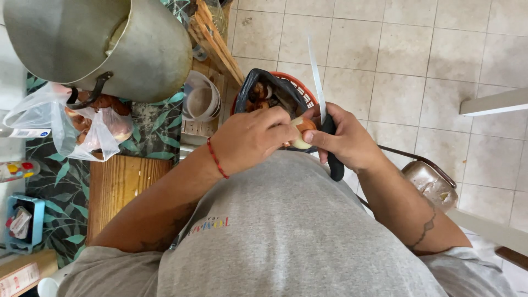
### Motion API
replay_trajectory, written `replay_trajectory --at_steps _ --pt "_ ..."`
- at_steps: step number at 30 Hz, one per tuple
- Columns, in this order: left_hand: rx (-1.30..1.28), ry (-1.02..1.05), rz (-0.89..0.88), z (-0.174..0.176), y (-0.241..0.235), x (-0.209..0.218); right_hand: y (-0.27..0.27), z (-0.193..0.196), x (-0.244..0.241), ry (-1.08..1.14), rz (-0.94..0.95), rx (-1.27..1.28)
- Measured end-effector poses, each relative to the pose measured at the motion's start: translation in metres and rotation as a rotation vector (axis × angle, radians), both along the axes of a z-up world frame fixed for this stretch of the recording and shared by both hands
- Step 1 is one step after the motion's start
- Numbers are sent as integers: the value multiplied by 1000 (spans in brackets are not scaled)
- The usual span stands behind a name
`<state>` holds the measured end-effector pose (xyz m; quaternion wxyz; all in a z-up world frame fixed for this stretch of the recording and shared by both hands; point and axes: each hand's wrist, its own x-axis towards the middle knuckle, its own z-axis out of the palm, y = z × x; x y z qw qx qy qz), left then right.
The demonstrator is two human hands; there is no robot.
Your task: The person is peeling and cutting onions in a kitchen prep area.
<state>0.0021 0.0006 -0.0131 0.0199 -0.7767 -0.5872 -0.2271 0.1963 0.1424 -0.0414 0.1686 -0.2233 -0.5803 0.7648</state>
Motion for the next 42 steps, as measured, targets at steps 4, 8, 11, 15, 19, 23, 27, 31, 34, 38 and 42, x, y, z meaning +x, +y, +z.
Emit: replay_trajectory --at_steps 4,8,11,15,19,23,27,31,34,38,42 --pt "15 -61 -7 17 2 3 2 -3 1 1 -3 3" --pt "-68 -239 -18 13 3 -3 2 -12 4 3 -32 -18" --pt "-126 -361 91 18 0 1 -1 -7 1 12 -70 -44" --pt "-265 -801 297 10 3 11 -3 1 0 28 -86 -64" --pt "-353 -1054 309 3 9 12 -2 2 1 27 -95 -67" --pt "-431 -1180 398 3 14 11 -4 3 -1 16 -93 -62" --pt "-353 -1004 530 13 18 20 -7 4 -3 19 -105 -38" --pt "-268 -788 591 10 21 26 -9 6 -2 -2 -119 -19" --pt "-217 -690 570 8 23 26 -8 5 -3 -11 -118 14" --pt "-232 -939 515 7 21 21 -4 1 1 0 -137 -15" --pt "-260 -1063 488 15 18 21 -6 3 0 -9 -124 -1"
